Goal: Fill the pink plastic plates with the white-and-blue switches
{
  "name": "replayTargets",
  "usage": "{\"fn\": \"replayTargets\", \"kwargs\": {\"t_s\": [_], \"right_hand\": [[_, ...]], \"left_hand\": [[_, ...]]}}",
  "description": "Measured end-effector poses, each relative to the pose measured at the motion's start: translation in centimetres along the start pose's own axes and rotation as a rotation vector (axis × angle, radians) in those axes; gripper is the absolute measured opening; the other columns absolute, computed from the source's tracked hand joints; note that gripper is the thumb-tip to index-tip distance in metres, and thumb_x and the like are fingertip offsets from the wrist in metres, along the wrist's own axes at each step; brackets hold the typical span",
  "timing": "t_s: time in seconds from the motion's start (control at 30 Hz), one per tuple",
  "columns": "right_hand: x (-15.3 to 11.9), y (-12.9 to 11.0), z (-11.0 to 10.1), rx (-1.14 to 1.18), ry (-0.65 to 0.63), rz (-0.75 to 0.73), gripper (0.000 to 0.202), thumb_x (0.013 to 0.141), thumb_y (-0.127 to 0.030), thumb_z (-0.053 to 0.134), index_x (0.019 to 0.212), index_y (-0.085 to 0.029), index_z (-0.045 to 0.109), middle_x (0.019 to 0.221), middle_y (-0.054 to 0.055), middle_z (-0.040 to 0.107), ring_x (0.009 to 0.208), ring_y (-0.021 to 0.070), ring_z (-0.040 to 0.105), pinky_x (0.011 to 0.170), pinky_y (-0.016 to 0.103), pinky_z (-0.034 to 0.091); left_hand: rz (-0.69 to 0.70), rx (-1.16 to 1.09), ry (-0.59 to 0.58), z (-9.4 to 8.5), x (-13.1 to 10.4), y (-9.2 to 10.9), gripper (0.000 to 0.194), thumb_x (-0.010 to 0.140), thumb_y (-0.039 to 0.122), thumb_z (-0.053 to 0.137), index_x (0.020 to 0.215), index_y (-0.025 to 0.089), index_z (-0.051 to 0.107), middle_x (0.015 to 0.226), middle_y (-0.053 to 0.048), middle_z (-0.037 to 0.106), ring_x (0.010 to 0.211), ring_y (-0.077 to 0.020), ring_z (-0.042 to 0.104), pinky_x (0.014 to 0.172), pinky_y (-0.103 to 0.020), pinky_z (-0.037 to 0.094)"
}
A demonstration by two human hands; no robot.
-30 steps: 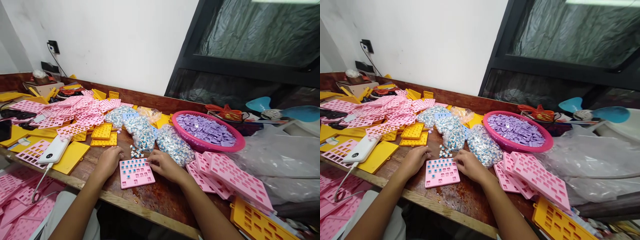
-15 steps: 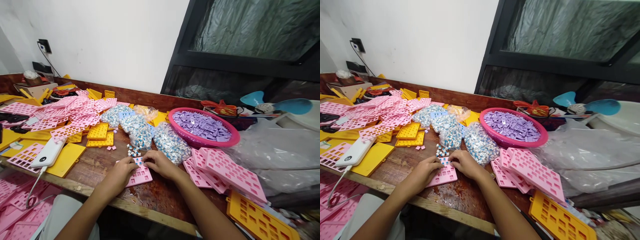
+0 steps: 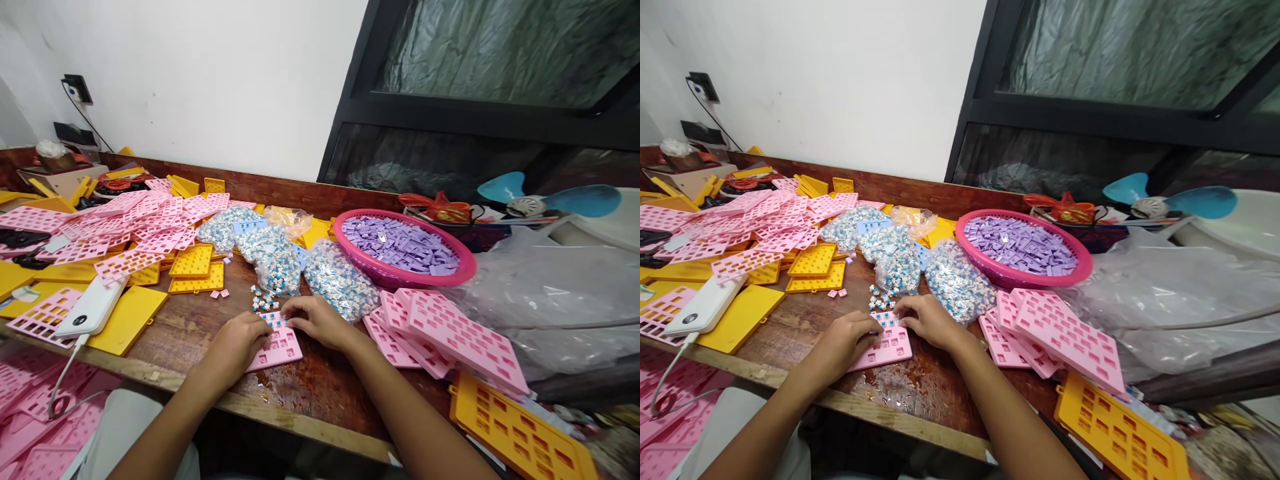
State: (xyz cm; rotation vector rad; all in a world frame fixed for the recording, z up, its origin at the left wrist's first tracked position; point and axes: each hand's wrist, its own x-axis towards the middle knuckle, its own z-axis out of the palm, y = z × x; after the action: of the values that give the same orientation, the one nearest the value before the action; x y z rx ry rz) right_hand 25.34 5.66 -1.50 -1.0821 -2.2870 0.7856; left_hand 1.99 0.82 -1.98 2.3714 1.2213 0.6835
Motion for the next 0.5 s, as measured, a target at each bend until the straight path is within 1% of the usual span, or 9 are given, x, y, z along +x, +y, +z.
{"fn": "replayTargets", "kwargs": {"t_s": [0.13, 0.2, 0.33, 0.43, 0.5], "right_hand": [[0.04, -0.19, 0.03, -0.019, -0.006, 0.011, 0.016, 0.085, -0.013, 0.068, 0.097, -0.022, 0.073, 0.095, 0.002, 0.076, 0.087, 0.0192, 0.070, 0.080, 0.029, 0.052], [0.15, -0.26, 0.14, -0.049, -0.027, 0.010, 0.016, 0.084, -0.011, 0.068, 0.094, -0.021, 0.073, 0.091, 0.002, 0.076, 0.084, 0.0189, 0.071, 0.078, 0.028, 0.052], [0.29, -0.29, 0.37, -0.083, -0.049, -0.001, 0.017, 0.082, -0.007, 0.067, 0.090, -0.021, 0.072, 0.085, 0.002, 0.074, 0.080, 0.0184, 0.070, 0.073, 0.027, 0.051], [0.16, -0.20, 0.31, 0.013, -0.043, 0.019, 0.014, 0.083, -0.011, 0.067, 0.092, -0.020, 0.071, 0.087, 0.002, 0.074, 0.080, 0.0184, 0.070, 0.074, 0.028, 0.052], [0.04, -0.10, 0.15, 0.096, -0.055, 0.042, 0.010, 0.083, -0.016, 0.069, 0.092, -0.020, 0.071, 0.087, 0.002, 0.074, 0.080, 0.0185, 0.070, 0.075, 0.028, 0.053]], "left_hand": [[0.044, -0.034, -0.010, 0.40, 0.19, -0.01, 0.026, 0.096, 0.012, 0.053, 0.095, 0.021, 0.078, 0.099, -0.006, 0.076, 0.096, -0.0202, 0.065, 0.087, -0.030, 0.049], [0.024, -0.032, -0.007, 0.50, 0.28, 0.07, 0.028, 0.096, 0.012, 0.052, 0.094, 0.020, 0.079, 0.100, -0.007, 0.075, 0.094, -0.0199, 0.066, 0.087, -0.029, 0.049], [-0.034, 0.010, -0.009, 0.52, 0.34, 0.46, 0.030, 0.097, 0.014, 0.050, 0.093, 0.021, 0.079, 0.099, -0.007, 0.073, 0.087, -0.0187, 0.066, 0.080, -0.028, 0.049], [-0.055, 0.068, 0.011, 0.68, 0.31, 0.71, 0.027, 0.095, 0.013, 0.051, 0.099, 0.021, 0.077, 0.098, -0.007, 0.074, 0.094, -0.0214, 0.066, 0.084, -0.030, 0.049], [-0.080, 0.082, 0.035, 0.83, 0.24, 0.73, 0.026, 0.095, 0.013, 0.052, 0.102, 0.021, 0.075, 0.101, -0.007, 0.075, 0.099, -0.0227, 0.066, 0.087, -0.032, 0.048]]}}
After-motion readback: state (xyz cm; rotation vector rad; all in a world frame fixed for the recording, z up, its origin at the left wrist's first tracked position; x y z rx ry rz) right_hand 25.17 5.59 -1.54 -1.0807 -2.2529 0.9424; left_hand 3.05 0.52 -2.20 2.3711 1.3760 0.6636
